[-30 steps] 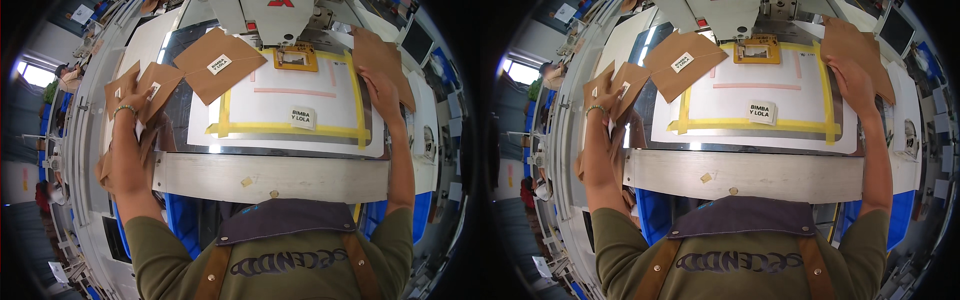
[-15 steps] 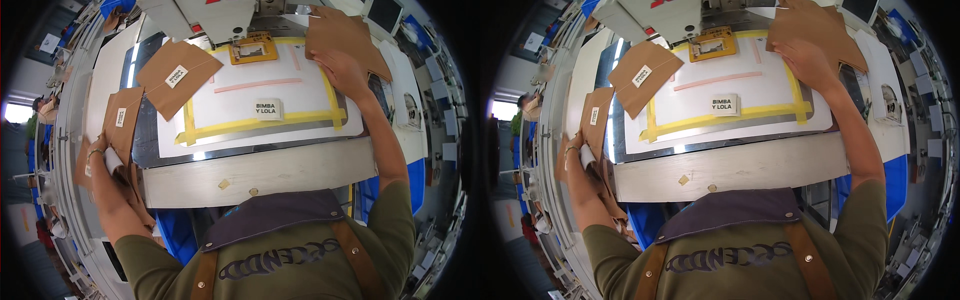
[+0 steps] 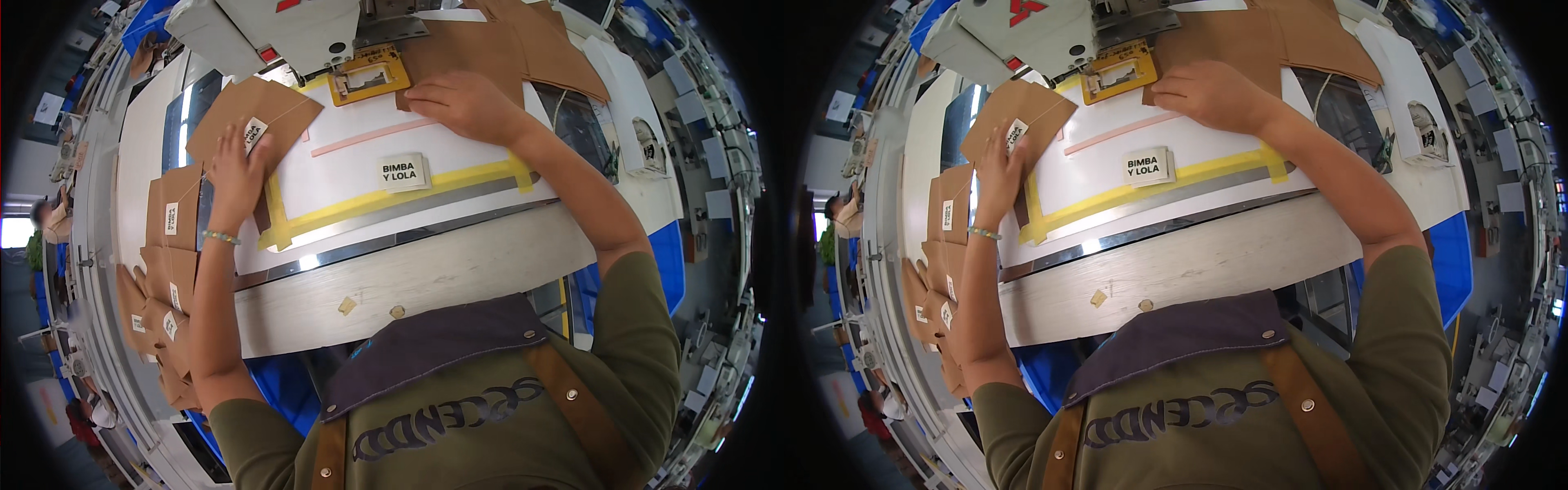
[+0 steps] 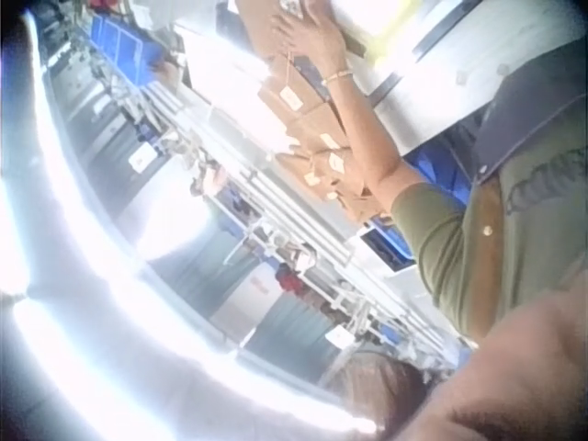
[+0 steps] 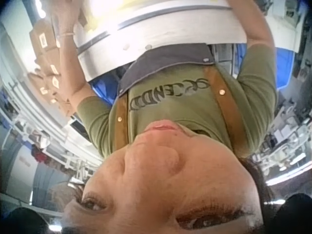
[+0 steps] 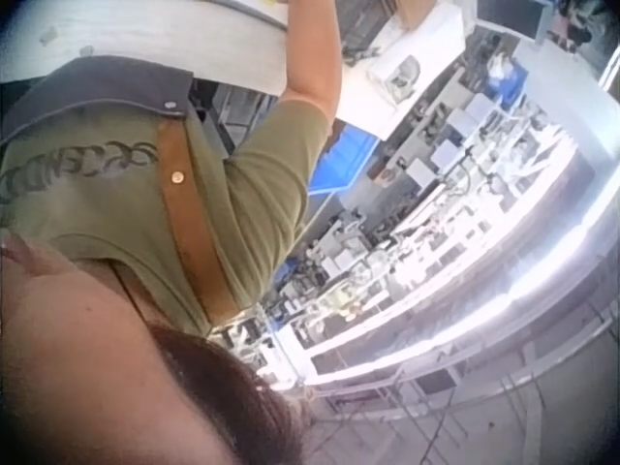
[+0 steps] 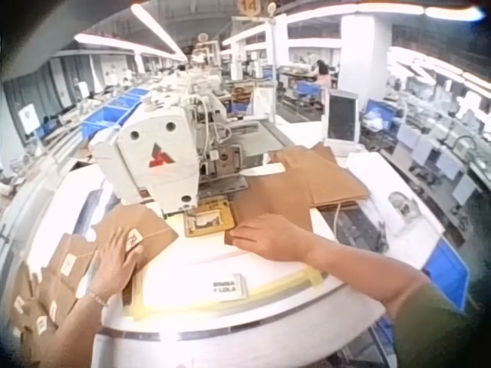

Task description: Operator uses a sewing machine to stitch leather components with branded labels.

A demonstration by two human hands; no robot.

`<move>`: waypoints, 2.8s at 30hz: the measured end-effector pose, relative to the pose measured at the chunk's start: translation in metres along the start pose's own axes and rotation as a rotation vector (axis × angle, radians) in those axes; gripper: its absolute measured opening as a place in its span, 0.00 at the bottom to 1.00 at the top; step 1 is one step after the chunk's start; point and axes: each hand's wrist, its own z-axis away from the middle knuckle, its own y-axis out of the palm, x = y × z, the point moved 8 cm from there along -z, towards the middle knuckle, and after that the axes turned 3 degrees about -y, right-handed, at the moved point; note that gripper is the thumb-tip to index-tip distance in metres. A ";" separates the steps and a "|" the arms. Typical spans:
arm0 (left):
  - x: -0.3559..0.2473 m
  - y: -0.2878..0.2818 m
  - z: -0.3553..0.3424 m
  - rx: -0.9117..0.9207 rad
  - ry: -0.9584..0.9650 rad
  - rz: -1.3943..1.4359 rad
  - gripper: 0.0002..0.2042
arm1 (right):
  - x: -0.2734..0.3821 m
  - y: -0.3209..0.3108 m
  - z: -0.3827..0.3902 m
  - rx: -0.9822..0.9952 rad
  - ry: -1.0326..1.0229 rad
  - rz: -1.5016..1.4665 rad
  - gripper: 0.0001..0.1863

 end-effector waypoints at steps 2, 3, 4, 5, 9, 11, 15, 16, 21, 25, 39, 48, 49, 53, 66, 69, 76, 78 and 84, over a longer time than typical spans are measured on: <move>-0.009 0.010 -0.002 -0.020 0.103 -0.060 0.38 | 0.003 0.000 0.000 0.020 -0.016 -0.022 0.12; -0.017 0.012 -0.002 -0.043 0.201 -0.128 0.39 | 0.002 0.000 0.000 0.031 -0.015 -0.022 0.13; -0.011 0.012 -0.008 0.004 0.251 -0.198 0.40 | 0.003 -0.001 0.002 0.042 -0.009 -0.022 0.13; -0.001 0.005 -0.011 0.006 0.253 -0.196 0.40 | 0.003 -0.001 0.004 0.044 -0.007 -0.021 0.13; 0.022 -0.006 -0.021 0.158 0.309 -0.207 0.43 | 0.005 -0.001 0.002 0.026 -0.034 -0.034 0.13; 0.041 -0.017 -0.019 0.160 0.365 -0.193 0.44 | 0.013 0.004 -0.011 0.016 -0.081 -0.056 0.13; 0.045 -0.027 -0.013 0.129 0.416 -0.138 0.46 | 0.028 0.023 -0.041 0.022 -0.213 0.013 0.15; 0.043 -0.029 -0.013 0.127 0.416 -0.141 0.46 | 0.032 0.028 -0.049 0.021 -0.253 0.036 0.15; 0.014 -0.049 -0.002 -0.197 0.334 -0.060 0.37 | 0.041 0.050 -0.086 -0.014 -0.237 0.035 0.12; -0.072 -0.039 0.020 -0.053 0.512 -0.091 0.32 | 0.031 0.036 -0.074 -0.035 -0.083 -0.068 0.13; -0.129 0.002 0.046 0.127 0.555 -0.038 0.32 | -0.003 -0.005 0.064 0.303 0.376 -0.158 0.29; -0.123 -0.001 0.048 0.065 0.535 -0.081 0.31 | -0.001 -0.002 0.067 0.305 0.419 -0.253 0.35; -0.124 -0.002 0.048 0.054 0.539 -0.082 0.31 | 0.001 0.001 0.068 0.358 0.381 -0.207 0.35; -0.129 -0.005 0.049 0.031 0.517 -0.045 0.30 | 0.003 0.006 0.070 0.347 0.411 -0.204 0.34; -0.126 -0.002 0.047 0.100 0.495 -0.001 0.28 | 0.004 -0.001 0.066 0.300 0.398 -0.193 0.34; -0.123 -0.002 0.046 0.105 0.481 0.020 0.27 | 0.003 0.000 0.068 0.340 0.402 -0.241 0.34; -0.107 -0.017 0.044 -0.046 0.443 0.082 0.19 | 0.004 -0.005 0.064 0.259 0.434 -0.273 0.34; -0.109 -0.022 0.043 -0.083 0.429 0.138 0.19 | 0.005 -0.005 0.067 0.314 0.417 -0.247 0.34; -0.119 -0.012 0.048 0.049 0.508 0.086 0.24 | 0.007 0.000 0.066 0.379 0.414 -0.237 0.34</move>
